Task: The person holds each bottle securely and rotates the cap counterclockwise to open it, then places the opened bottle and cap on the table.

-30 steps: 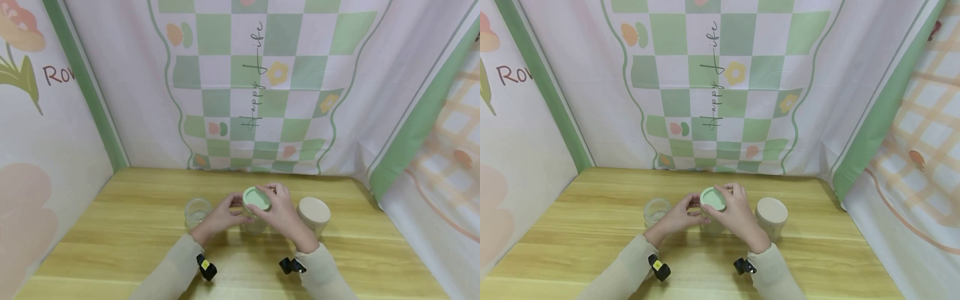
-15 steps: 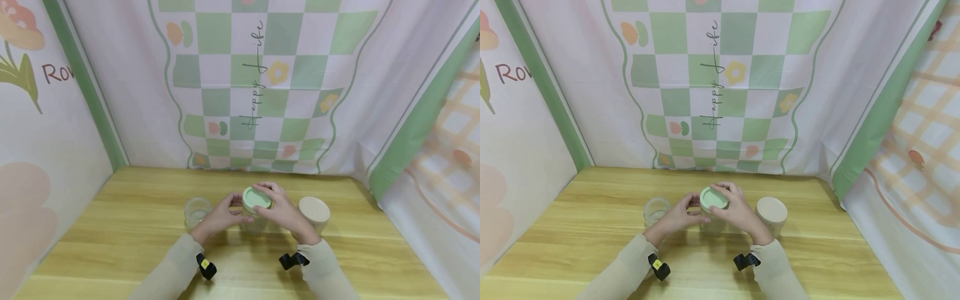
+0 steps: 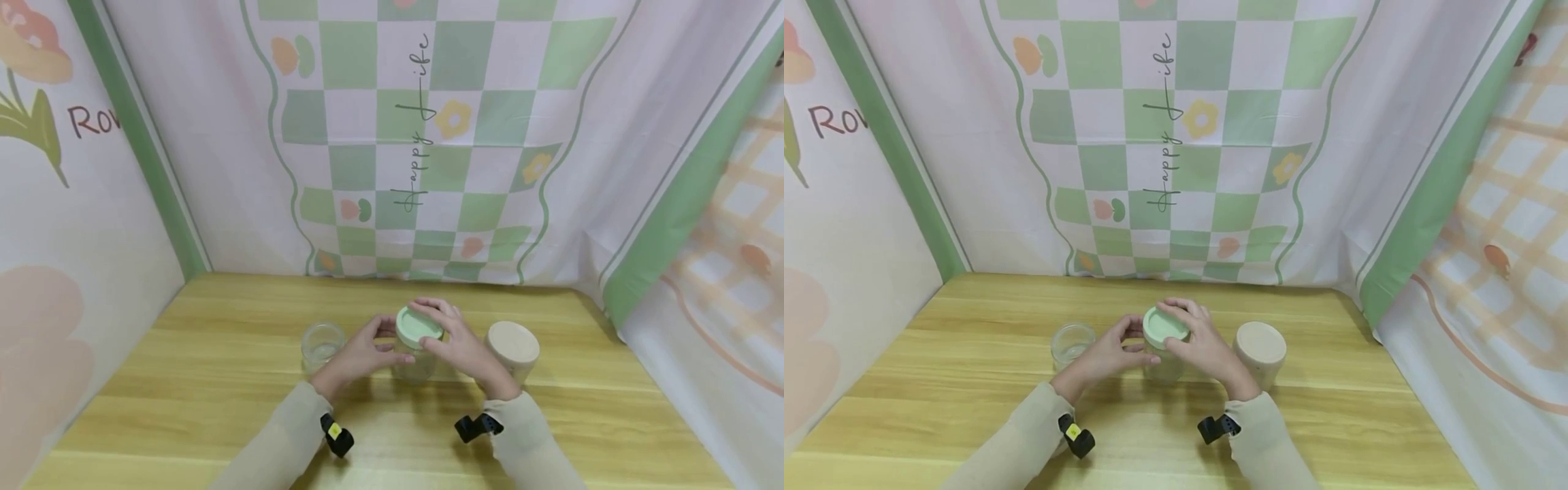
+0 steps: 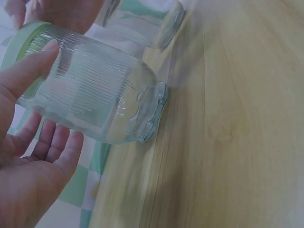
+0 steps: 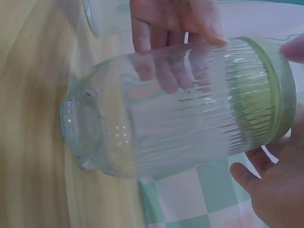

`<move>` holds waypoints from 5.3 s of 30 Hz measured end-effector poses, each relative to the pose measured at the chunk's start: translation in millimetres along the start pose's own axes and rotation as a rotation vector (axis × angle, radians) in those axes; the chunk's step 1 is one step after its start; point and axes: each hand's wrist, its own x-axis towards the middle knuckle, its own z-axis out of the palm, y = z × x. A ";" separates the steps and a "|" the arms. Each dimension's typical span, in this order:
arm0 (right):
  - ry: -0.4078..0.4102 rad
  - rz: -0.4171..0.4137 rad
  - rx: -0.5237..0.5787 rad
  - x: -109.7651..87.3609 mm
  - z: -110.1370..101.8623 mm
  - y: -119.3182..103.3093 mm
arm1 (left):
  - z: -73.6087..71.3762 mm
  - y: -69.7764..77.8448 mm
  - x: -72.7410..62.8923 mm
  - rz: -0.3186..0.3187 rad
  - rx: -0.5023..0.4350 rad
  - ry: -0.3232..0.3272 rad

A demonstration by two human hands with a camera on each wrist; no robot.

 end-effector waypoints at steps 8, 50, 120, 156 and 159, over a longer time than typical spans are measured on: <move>0.042 -0.050 -0.062 1.1 6.4 -5.0 | -0.4 -2.2 1.3 0.023 0.009 0.003; 0.328 -0.017 -0.425 -1.6 20.3 -21.1 | -0.5 -2.3 0.3 0.017 -0.012 -0.006; 0.242 0.101 -0.482 -3.1 10.7 -29.8 | -0.4 -5.5 -4.0 -0.021 -0.025 -0.025; 0.202 0.022 -0.440 -0.8 6.9 -29.4 | -0.6 -2.1 -2.1 -0.012 -0.022 -0.011; 0.172 0.016 -0.393 0.2 3.2 -27.5 | -1.2 -1.6 -2.2 -0.006 -0.017 -0.013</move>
